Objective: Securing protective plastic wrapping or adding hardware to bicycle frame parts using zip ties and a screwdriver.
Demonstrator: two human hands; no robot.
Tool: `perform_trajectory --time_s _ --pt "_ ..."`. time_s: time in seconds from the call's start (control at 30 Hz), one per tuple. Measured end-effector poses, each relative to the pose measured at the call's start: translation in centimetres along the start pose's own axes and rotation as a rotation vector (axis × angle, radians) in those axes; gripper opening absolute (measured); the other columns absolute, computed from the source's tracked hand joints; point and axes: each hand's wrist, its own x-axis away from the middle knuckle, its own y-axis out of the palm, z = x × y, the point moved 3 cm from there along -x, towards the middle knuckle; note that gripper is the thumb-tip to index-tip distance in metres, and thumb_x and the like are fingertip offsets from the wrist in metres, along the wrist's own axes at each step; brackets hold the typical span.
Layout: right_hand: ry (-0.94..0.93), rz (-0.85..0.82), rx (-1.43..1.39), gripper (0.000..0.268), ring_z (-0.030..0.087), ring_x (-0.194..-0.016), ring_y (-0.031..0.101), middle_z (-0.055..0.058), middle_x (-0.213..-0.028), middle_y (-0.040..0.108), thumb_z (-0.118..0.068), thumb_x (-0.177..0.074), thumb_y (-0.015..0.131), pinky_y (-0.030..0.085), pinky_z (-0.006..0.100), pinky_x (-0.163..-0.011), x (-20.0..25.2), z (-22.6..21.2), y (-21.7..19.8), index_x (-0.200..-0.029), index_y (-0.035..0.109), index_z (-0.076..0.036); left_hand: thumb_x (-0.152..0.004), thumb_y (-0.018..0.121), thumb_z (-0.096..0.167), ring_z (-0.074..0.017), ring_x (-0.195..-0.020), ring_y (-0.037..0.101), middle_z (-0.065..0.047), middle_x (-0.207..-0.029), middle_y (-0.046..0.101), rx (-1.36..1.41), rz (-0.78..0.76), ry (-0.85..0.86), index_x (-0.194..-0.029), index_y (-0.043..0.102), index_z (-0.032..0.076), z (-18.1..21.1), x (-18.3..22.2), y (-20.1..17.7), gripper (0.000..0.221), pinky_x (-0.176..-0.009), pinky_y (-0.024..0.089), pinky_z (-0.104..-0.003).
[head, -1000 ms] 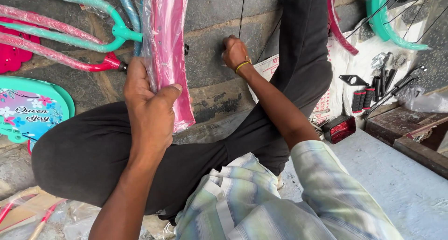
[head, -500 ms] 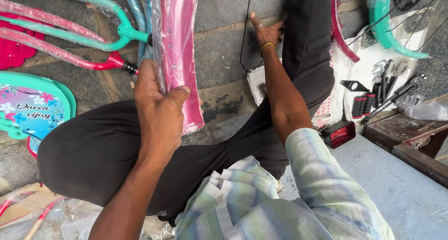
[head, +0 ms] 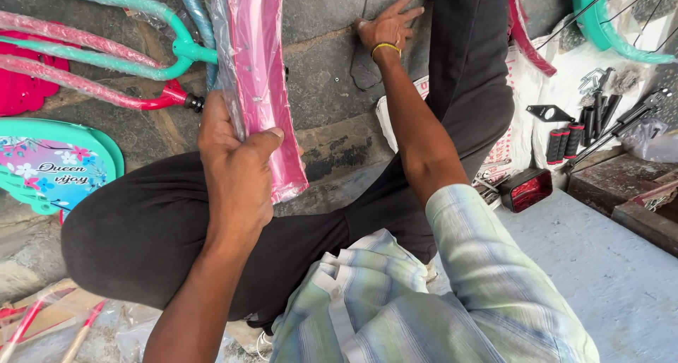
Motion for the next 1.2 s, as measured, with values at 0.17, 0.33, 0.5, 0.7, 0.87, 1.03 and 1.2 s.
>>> perform_trajectory --time_s 0.17,0.33,0.5,0.7,0.87,1.03,1.2 --pt "0.098 -0.079 0.039 0.133 0.068 -0.139 0.022 0.038 -0.163 -0.010 -0.038 -0.077 0.085 0.047 0.061 -0.106 0.4 -2.0 -2.2 -0.159 -0.015 -0.006 -0.082 0.052 -0.017 -0.0125 -0.079 0.063 -0.010 -0.104 0.064 0.028 0.037 0.010 -0.119 0.054 -0.001 -2.0 0.2 -1.2 0.040 -0.069 0.056 -0.029" --pt "0.122 -0.141 0.052 0.126 0.070 -0.144 0.013 0.037 -0.163 -0.012 -0.045 -0.089 0.081 0.043 0.064 -0.106 -2.1 1.6 0.2 -0.160 -0.015 -0.005 -0.079 0.051 -0.015 -0.0134 -0.071 0.064 -0.010 -0.101 0.064 0.032 0.063 -0.107 -0.118 0.052 0.001 -1.6 0.5 -1.5 0.042 -0.060 0.057 -0.030" --pt "0.094 -0.218 0.114 0.148 0.054 -0.137 0.042 0.039 -0.160 0.004 -0.051 -0.069 0.095 0.045 0.047 -0.111 -2.2 1.9 -2.0 -0.157 -0.013 -0.004 -0.079 0.053 -0.014 -0.0148 -0.067 0.066 -0.010 -0.101 0.062 -0.040 0.047 -0.132 -0.114 0.049 0.003 -1.4 0.1 -1.7 0.039 -0.058 0.059 -0.031" --pt "0.089 0.055 0.044 0.124 0.050 -0.120 0.061 0.043 -0.155 0.019 -0.033 -0.076 0.079 0.050 0.043 -0.107 -1.9 2.9 -0.9 -0.159 -0.006 0.002 -0.077 0.058 -0.017 -0.0130 -0.093 0.055 -0.010 -0.104 0.055 -0.176 0.031 0.070 -0.109 0.054 0.000 -2.0 0.0 -1.9 0.037 -0.086 0.052 -0.031" --pt "0.143 0.166 -0.124 0.081 0.046 -0.121 0.067 0.028 -0.135 0.061 -0.048 -0.079 0.077 0.051 0.049 -0.106 -4.6 7.4 1.2 -0.138 0.047 -0.001 -0.080 0.056 -0.014 -0.0145 -0.079 0.060 -0.008 -0.099 0.061 -0.054 0.043 -0.064 -0.107 0.053 0.001 -1.6 0.0 -1.9 0.031 -0.073 0.054 -0.031" --pt "0.191 0.042 -0.210 0.111 0.048 -0.128 0.046 0.028 -0.144 0.041 -0.040 -0.066 0.080 0.043 0.055 -0.101 4.9 -0.6 -10.2 -0.155 0.024 -0.007 -0.076 0.056 -0.014 -0.0132 -0.075 0.061 -0.007 -0.096 0.062 0.010 0.064 -0.066 -0.106 0.054 0.004 -1.2 0.3 -1.8 0.035 -0.067 0.054 -0.031" --pt "0.007 -0.018 -0.123 0.117 0.052 -0.131 0.041 0.037 -0.145 0.032 -0.047 -0.066 0.088 0.037 0.053 -0.108 1.9 4.9 -5.7 -0.154 0.025 -0.002 -0.078 0.057 -0.013 -0.0113 -0.079 0.057 -0.007 -0.097 0.060 -0.106 0.077 0.046 -0.105 0.054 0.002 -2.0 0.7 -2.9 0.032 -0.071 0.050 -0.029"
